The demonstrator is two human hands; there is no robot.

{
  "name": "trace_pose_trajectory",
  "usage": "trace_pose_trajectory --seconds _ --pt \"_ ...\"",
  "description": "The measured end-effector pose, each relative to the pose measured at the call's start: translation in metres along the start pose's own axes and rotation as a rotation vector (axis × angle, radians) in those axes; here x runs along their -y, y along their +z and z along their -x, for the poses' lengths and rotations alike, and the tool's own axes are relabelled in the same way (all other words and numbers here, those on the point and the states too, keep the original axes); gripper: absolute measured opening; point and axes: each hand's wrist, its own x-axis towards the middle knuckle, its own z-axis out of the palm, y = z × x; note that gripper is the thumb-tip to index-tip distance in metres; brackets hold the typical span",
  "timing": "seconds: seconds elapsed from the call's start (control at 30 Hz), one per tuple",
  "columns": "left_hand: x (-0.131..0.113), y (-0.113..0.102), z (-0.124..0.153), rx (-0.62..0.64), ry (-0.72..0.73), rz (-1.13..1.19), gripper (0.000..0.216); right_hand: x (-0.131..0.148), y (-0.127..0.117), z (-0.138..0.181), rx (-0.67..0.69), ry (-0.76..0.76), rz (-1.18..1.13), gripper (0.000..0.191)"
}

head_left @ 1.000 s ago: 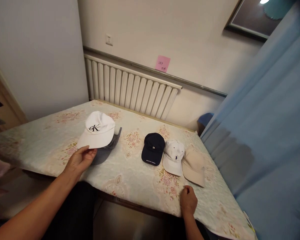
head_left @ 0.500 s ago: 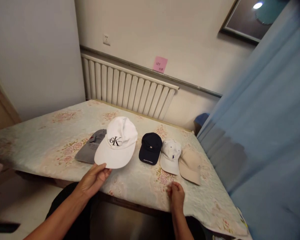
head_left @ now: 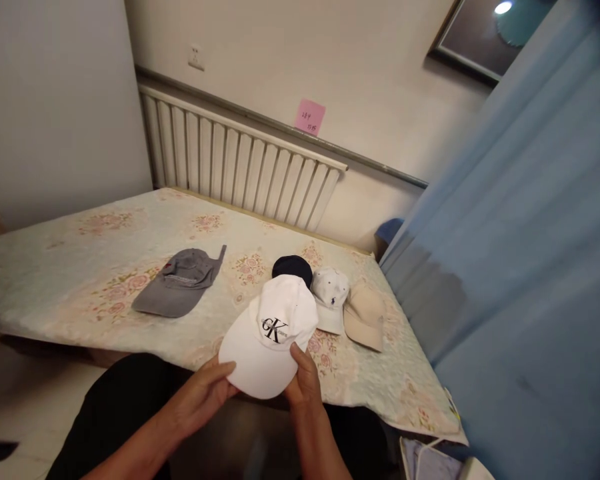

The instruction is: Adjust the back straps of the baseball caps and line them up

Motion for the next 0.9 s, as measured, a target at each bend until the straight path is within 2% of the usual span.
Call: trace_pose_trajectory --seconds 0.07,0.17,0.3,0.5,0.6,0.73,0.83,0.9 --pt "-0.009 0.003 -0.005 -0.045 -0.037 0.075 0.06 0.001 -0.002 0.007 -0.004 0.029 0.005 0.061" --pt "-0.022 0.008 -0.013 -0.105 -0.188 0.111 0.065 0.002 0.0 0.017 -0.008 0.045 0.022 0.063" --pt "-0.029 0.014 -0.019 -0.028 -0.321 0.156 0.063 0.004 0.001 0.026 -0.001 0.051 0.025 0.063" --pt "-0.028 0.024 -0.02 0.047 -0.364 0.208 0.058 0.006 -0.005 0.03 -0.051 0.054 0.038 0.055" --pt "-0.026 0.031 -0.021 0.023 -0.286 0.169 0.055 0.006 -0.006 0.028 -0.073 0.043 0.083 0.05" --pt "-0.026 0.041 -0.02 -0.045 -0.021 0.058 0.054 0.004 -0.015 0.022 -0.119 -0.051 0.248 0.045" --pt "-0.027 0.051 -0.016 -0.06 0.08 -0.014 0.058 0.003 -0.026 0.017 -0.292 -0.096 0.523 0.044" --pt "-0.027 0.056 -0.014 -0.071 0.098 -0.041 0.061 0.004 -0.028 0.015 -0.407 -0.197 0.684 0.04"
